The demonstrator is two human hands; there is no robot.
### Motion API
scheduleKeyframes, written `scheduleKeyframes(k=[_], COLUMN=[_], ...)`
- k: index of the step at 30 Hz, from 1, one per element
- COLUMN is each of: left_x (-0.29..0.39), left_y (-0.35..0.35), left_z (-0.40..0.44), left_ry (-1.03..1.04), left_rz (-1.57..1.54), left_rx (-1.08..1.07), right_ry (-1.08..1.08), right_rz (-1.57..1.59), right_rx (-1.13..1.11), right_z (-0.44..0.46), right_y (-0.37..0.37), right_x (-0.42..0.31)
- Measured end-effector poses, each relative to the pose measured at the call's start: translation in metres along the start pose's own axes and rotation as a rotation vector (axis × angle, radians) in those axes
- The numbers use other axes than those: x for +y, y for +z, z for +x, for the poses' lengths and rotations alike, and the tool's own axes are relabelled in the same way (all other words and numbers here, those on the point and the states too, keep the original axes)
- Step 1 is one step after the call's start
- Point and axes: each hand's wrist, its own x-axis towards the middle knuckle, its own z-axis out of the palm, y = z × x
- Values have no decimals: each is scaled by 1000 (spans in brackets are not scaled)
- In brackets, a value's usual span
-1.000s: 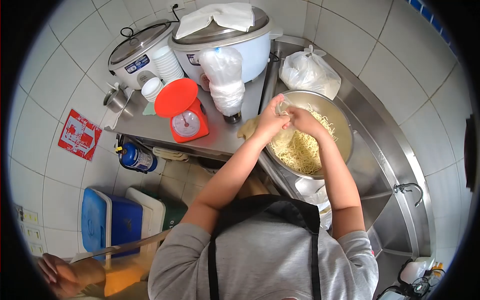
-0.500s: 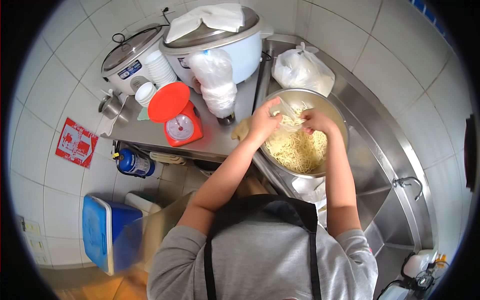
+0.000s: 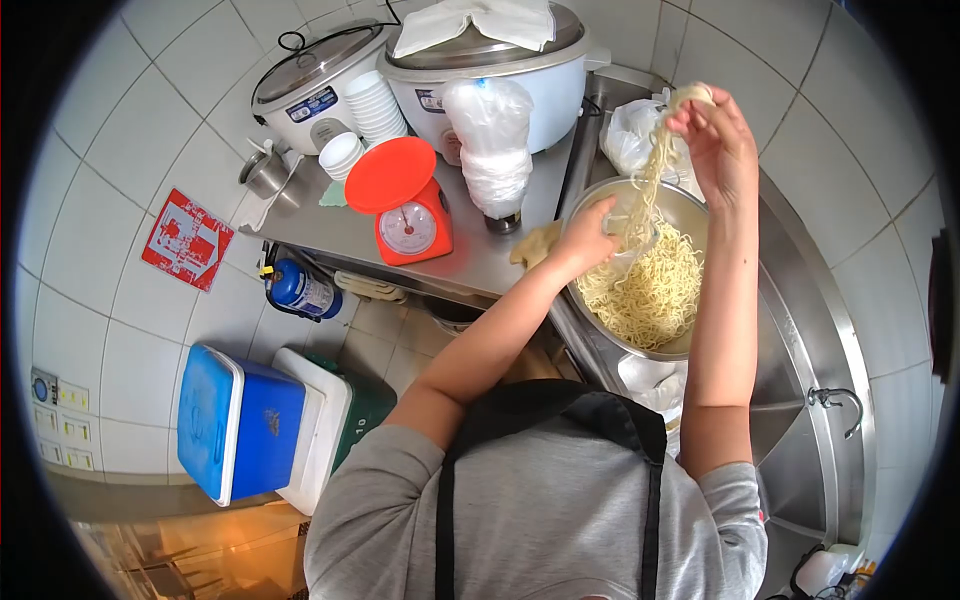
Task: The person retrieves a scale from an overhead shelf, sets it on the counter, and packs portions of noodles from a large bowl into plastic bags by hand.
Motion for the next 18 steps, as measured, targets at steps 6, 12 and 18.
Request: scheduleKeyframes(k=[6, 12, 18], left_x=[-10, -3, -2], left_y=[-3, -6, -20], left_z=[5, 1, 4], left_ry=[-3, 89, 3], left_rz=[-134, -311, -310], left_rx=[-43, 127, 54], right_ry=[-103, -68, 427], right_rz=[48, -26, -528], right_rx=[-93, -177, -278], right_z=[41, 42, -13], right_y=[26, 29, -7], right_x=[-17, -17, 36])
